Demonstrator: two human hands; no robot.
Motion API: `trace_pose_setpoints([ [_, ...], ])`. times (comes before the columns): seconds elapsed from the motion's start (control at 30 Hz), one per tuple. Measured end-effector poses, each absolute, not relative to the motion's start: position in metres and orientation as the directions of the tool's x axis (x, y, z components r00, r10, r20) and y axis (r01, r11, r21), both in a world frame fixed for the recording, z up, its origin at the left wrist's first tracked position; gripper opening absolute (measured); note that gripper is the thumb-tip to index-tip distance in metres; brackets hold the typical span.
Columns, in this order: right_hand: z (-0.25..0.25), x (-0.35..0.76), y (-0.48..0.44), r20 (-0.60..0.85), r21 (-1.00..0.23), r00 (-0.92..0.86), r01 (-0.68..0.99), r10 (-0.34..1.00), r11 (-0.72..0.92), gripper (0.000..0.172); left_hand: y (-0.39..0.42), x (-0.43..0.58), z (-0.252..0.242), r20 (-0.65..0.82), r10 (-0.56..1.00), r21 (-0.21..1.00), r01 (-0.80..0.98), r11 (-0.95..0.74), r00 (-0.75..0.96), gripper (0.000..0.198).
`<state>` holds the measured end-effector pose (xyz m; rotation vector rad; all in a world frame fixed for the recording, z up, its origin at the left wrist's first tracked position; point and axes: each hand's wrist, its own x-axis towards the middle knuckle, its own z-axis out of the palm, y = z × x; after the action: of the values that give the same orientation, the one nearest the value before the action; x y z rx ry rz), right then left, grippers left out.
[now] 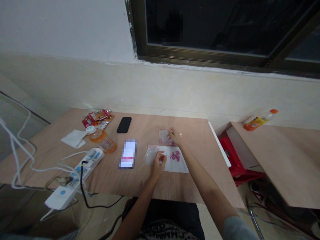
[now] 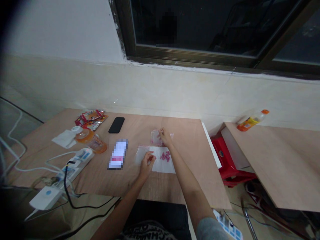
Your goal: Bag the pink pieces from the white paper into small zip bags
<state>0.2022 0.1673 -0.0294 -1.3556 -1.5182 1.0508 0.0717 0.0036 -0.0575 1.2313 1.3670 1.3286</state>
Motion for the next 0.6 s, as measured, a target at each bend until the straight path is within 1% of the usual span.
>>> trace_pose_setpoints([
  [0.13,-0.037,0.201,0.181,0.078,-0.873,-0.127,0.470,0.989,0.129,0.014,0.003,0.072,-0.057,0.060,0.985,0.996,0.078,-0.047,-0.163,0.027],
  [0.23,-0.040,0.199,0.188,0.088,-0.796,-0.130,0.587,0.988,0.148,0.013,0.003,0.072,-0.058,0.059,0.984,0.996,0.080,-0.046,-0.166,0.026],
  [0.33,-0.040,0.197,0.191,0.084,-0.718,-0.127,0.680,0.988,0.149,0.017,0.004,0.071,-0.059,0.053,0.985,0.995,0.088,-0.039,-0.167,0.027],
  [0.5,-0.036,0.189,0.192,0.074,-0.602,-0.103,0.788,0.992,0.126,0.023,0.004,0.072,-0.059,0.066,0.985,0.993,0.103,-0.050,-0.159,0.026],
  [0.6,-0.030,0.184,0.186,0.145,-0.489,-0.061,0.863,0.988,0.125,0.026,0.004,0.072,-0.059,0.074,0.986,0.991,0.125,-0.056,-0.146,0.026],
])
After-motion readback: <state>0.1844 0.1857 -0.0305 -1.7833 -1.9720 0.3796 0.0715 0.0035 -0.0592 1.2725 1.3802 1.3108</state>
